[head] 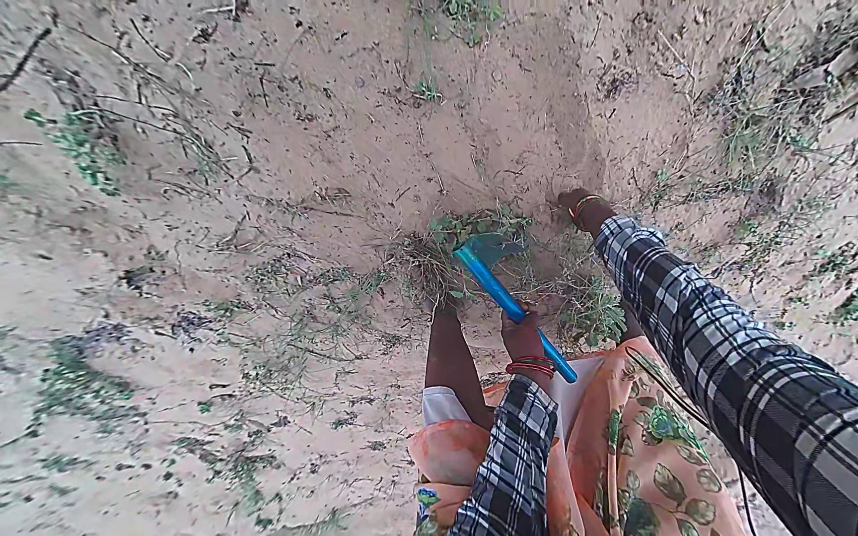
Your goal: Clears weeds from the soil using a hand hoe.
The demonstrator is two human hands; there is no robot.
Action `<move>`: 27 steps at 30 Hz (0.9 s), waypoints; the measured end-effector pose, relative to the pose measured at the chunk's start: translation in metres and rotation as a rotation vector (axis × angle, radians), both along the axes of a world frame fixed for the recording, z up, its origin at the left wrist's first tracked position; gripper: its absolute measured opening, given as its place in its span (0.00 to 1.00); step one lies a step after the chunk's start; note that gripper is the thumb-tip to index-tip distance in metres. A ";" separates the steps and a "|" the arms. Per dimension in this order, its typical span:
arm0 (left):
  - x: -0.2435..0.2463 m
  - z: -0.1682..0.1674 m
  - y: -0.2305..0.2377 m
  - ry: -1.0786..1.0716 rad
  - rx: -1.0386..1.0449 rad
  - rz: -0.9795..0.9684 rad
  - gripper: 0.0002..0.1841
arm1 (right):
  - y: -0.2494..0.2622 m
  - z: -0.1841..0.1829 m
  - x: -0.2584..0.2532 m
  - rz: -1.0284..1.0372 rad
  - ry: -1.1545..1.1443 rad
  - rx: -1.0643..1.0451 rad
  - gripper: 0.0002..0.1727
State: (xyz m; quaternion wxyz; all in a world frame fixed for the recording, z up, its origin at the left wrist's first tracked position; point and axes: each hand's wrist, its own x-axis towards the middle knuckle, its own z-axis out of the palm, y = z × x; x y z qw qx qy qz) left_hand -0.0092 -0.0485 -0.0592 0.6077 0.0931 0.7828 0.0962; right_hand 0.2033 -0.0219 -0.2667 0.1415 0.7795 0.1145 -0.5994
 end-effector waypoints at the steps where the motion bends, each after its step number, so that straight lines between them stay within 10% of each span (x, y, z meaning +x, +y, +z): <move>1: 0.000 0.000 0.000 0.006 0.001 -0.009 0.17 | 0.000 -0.001 0.002 -0.028 0.000 0.006 0.32; 11: -0.004 -0.001 -0.008 -0.001 -0.006 -0.048 0.15 | -0.006 -0.003 0.008 0.031 0.033 0.123 0.31; 19: 0.003 -0.004 -0.004 0.046 -0.032 -0.032 0.19 | -0.068 0.102 -0.091 0.366 0.447 0.125 0.28; 23: 0.007 -0.005 0.002 0.024 0.000 0.003 0.17 | -0.108 0.098 -0.079 0.398 0.631 0.032 0.36; 27: 0.003 -0.009 -0.005 0.027 0.004 -0.014 0.17 | -0.055 0.073 0.002 0.173 0.205 0.233 0.27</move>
